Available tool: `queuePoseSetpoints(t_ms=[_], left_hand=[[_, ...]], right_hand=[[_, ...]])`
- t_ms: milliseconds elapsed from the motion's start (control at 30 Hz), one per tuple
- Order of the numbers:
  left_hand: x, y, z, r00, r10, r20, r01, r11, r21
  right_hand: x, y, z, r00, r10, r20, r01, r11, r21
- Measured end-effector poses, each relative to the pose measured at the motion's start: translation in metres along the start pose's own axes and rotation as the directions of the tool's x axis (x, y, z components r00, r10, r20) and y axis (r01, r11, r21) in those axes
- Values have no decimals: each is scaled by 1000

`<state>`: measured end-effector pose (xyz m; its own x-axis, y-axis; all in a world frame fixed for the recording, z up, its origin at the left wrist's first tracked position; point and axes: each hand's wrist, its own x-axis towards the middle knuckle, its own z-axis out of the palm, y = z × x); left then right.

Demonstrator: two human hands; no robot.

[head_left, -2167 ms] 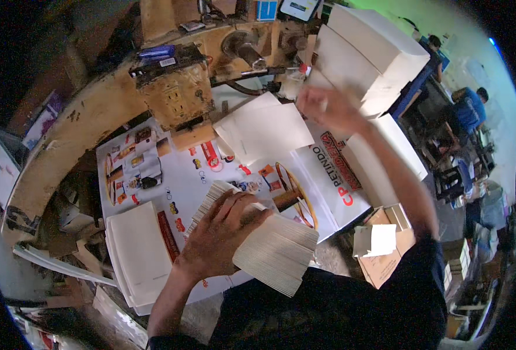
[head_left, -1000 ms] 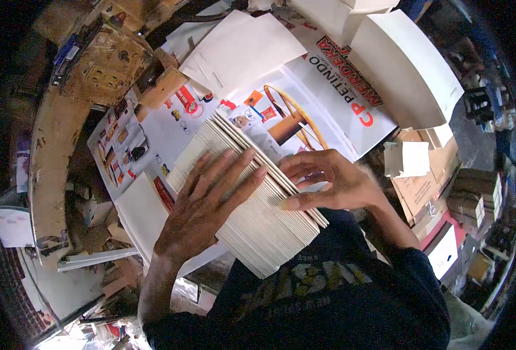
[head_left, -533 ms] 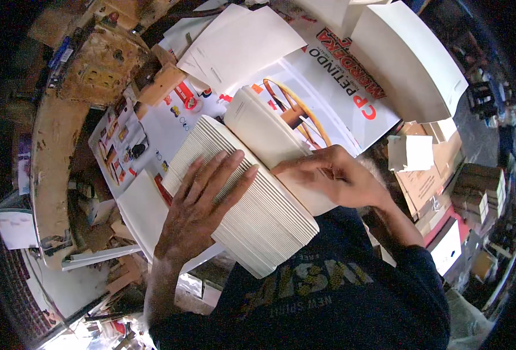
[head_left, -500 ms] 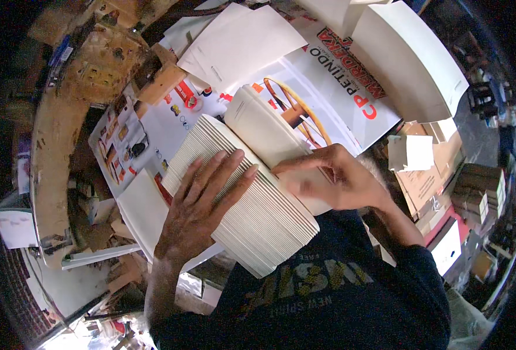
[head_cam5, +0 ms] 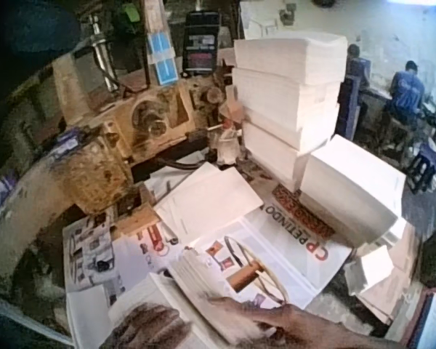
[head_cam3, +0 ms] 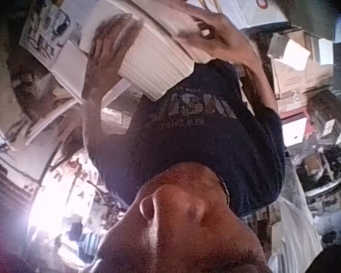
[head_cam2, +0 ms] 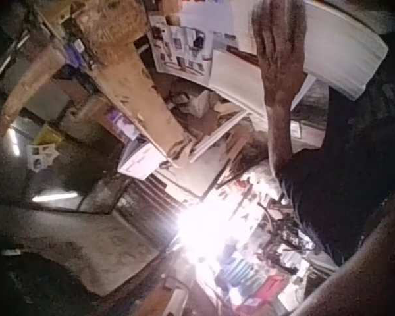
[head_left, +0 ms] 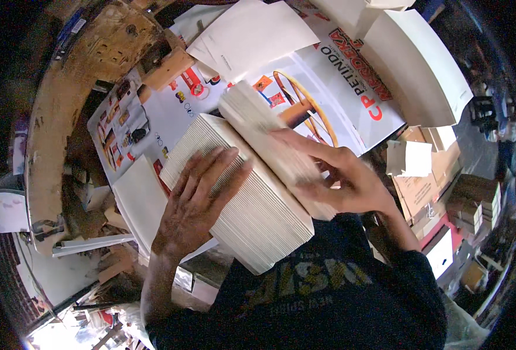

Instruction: The person flips through a stack of paper sheets and moves stacks of paper between a workbench and a cardboard base on the floor by hand.

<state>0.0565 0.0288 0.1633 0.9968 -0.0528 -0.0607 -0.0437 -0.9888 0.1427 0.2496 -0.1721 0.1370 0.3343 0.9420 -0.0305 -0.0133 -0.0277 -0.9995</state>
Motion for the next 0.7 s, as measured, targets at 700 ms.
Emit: queuePoseSetpoints(t_ms=[700], left_hand=[[-13, -1, 1, 998, -47, -47, 49, 998, 39]], right_hand=[[-4, -2, 8, 990, 83, 116, -51, 965, -258]])
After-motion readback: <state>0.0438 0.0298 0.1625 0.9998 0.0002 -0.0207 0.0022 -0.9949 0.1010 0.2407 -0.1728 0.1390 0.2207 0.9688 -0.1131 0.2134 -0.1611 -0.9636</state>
